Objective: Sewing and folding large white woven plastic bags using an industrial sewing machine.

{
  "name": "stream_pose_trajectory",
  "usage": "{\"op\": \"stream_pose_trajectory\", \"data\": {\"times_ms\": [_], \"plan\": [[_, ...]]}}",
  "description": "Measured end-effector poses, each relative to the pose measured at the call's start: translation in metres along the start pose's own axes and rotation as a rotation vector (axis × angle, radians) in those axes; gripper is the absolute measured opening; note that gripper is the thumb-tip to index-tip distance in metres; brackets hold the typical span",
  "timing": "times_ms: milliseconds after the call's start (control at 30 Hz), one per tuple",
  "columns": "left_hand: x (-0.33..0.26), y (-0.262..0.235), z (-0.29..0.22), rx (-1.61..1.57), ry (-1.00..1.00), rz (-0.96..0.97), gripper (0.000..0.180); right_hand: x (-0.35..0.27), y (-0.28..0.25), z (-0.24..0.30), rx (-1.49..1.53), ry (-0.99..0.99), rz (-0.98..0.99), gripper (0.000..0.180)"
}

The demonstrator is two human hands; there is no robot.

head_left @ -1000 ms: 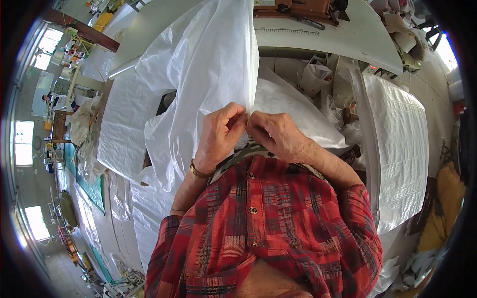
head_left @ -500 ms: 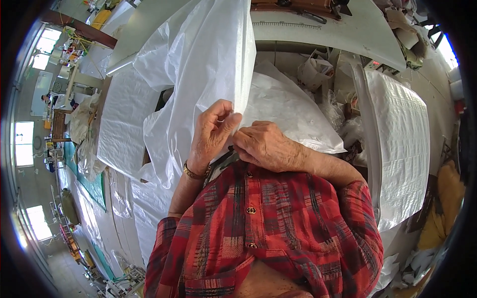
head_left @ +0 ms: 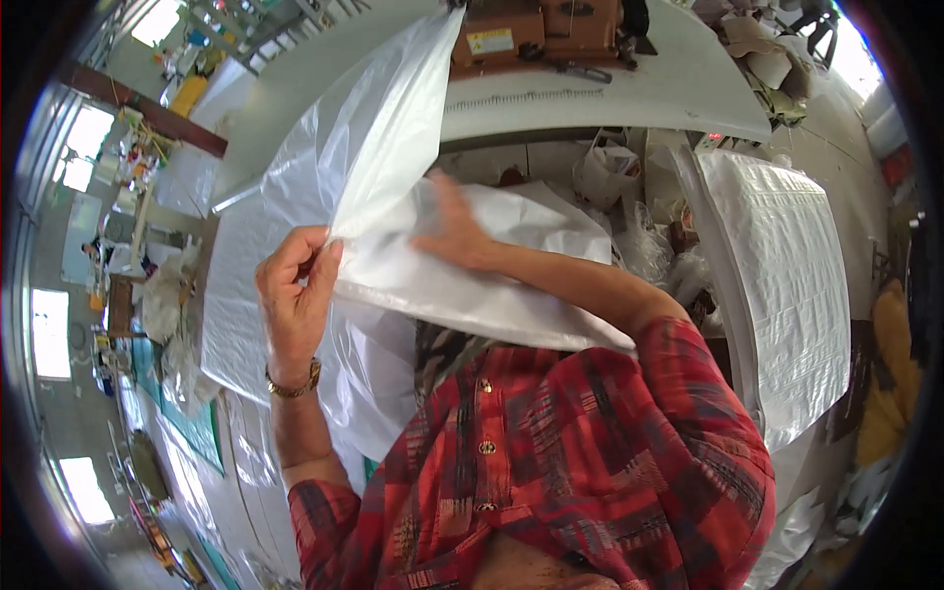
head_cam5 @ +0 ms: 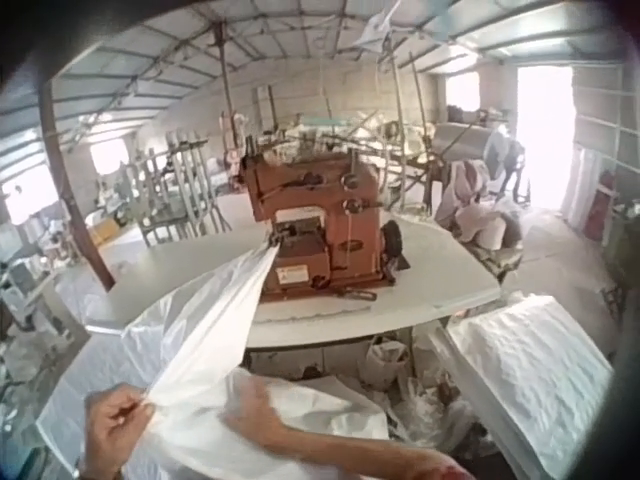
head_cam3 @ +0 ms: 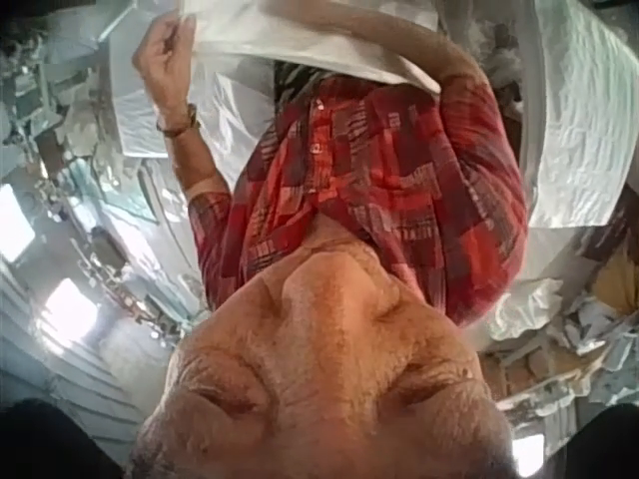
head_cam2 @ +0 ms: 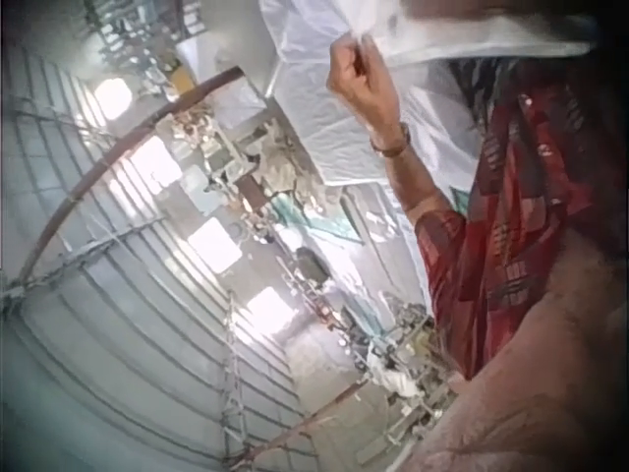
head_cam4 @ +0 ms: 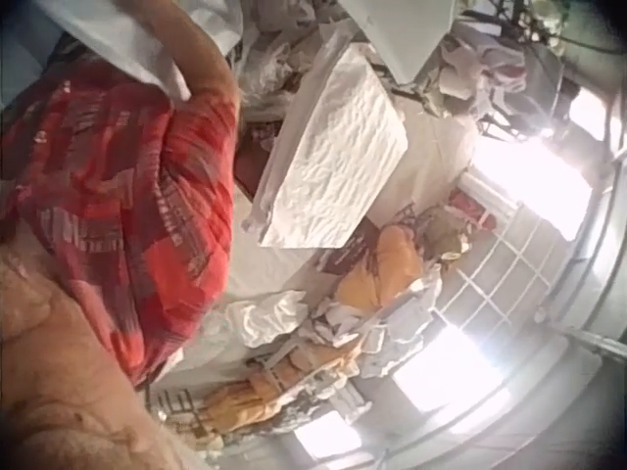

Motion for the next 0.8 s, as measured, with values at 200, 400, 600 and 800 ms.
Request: {"op": "stream_pose_trajectory", "data": {"times_ms": [200,400,600,800], "plan": [[0.042,0.005,-0.093,0.388,0.303,0.376,0.005,0.124,0.153,0.106,0.493,-0.450,0.629,0.078],[0.007,0.015,-0.058,0.680,0.563,0.577,0.020,0.092,0.132,0.085,0.301,-0.430,0.674,0.065],[-0.027,0.061,0.030,0.694,0.582,0.422,0.013,-0.027,0.127,0.070,0.129,-0.359,0.747,0.052],[-0.040,0.090,0.089,0.555,0.285,0.269,0.022,-0.047,0.142,0.066,-0.030,-0.314,0.871,0.039]]}}
Point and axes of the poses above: each hand's wrist, its own x-axis towards the middle knuckle, its own y-axis out of the palm, z = x × y, the point moved 6 cm from there along x, towards the middle knuckle, and after that the axes turned 1 degree about -y, right-handed, at the moved point
